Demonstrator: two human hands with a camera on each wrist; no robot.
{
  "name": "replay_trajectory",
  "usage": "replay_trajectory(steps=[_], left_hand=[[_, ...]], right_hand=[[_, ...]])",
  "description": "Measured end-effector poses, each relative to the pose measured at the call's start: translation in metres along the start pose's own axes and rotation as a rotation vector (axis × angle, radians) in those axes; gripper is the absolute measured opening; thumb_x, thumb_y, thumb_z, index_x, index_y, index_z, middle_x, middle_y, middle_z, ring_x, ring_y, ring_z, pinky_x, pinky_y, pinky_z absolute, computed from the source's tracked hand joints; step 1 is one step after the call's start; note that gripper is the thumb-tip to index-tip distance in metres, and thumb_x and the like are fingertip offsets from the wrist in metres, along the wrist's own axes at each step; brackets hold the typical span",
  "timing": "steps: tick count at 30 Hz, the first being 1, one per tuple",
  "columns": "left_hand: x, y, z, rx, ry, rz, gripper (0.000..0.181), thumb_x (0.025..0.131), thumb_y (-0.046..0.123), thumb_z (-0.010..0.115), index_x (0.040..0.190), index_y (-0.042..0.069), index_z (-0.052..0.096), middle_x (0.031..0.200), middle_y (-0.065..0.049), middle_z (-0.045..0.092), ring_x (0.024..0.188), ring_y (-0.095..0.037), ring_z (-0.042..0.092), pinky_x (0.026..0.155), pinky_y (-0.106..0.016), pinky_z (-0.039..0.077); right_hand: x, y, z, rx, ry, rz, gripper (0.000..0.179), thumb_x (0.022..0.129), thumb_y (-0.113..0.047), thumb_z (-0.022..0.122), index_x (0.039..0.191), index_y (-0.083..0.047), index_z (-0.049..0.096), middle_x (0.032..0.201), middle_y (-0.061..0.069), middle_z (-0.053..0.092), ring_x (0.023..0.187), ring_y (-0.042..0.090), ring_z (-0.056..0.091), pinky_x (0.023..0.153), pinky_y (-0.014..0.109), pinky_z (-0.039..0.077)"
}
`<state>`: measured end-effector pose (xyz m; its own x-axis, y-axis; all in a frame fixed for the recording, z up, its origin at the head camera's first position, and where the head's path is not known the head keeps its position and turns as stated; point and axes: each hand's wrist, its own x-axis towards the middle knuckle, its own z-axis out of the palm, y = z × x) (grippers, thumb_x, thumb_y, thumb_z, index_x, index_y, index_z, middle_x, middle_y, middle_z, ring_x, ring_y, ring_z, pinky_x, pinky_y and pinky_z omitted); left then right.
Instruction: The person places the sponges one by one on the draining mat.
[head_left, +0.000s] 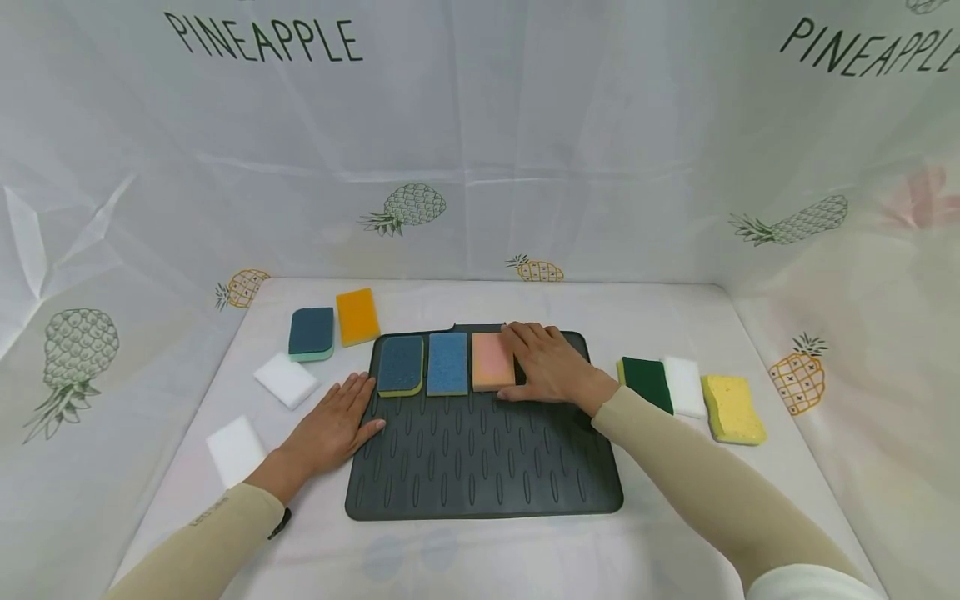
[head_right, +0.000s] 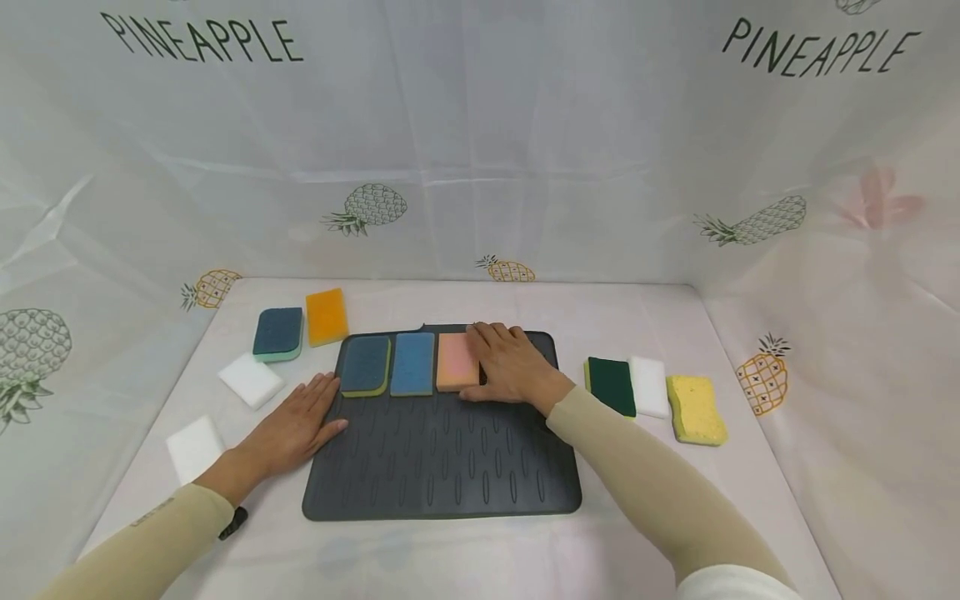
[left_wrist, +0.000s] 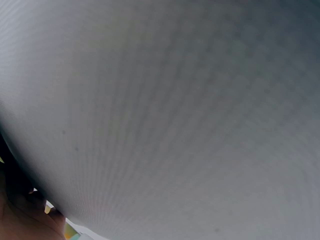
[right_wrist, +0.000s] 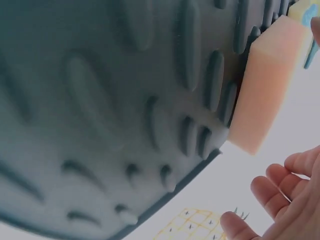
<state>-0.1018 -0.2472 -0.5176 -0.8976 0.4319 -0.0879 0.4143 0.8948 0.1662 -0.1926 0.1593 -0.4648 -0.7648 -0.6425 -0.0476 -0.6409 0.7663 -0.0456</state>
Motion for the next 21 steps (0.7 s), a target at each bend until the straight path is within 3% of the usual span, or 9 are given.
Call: replay_trajectory(steps=[9, 21], left_hand=[[0.001, 0.000, 0.003, 0.005, 0.001, 0.003, 0.081, 0.110, 0.050, 0.052, 0.163, -0.007, 0.029, 0.170, -0.027, 0.029, 0.159, -0.045, 0.027, 0.128, -0.061, 0.026], [0.000, 0.001, 0.000, -0.003, 0.003, 0.000, 0.081, 0.110, 0.049, 0.052, 0.163, -0.007, 0.029, 0.170, -0.027, 0.029, 0.159, -0.045, 0.026, 0.128, -0.061, 0.026]], right_hand=[[-0.047, 0.032, -0.007, -0.109, 0.084, 0.022, 0.103, 0.093, -0.071, 0.066, 0.161, 0.000, 0.037, 0.160, 0.021, 0.045, 0.145, 0.040, 0.046, 0.115, 0.061, 0.041], [-0.139, 0.094, -0.019, -0.266, 0.129, 0.051, 0.094, 0.087, -0.057, 0.081, 0.150, 0.007, 0.050, 0.146, 0.023, 0.058, 0.135, 0.042, 0.053, 0.113, 0.066, 0.042]])
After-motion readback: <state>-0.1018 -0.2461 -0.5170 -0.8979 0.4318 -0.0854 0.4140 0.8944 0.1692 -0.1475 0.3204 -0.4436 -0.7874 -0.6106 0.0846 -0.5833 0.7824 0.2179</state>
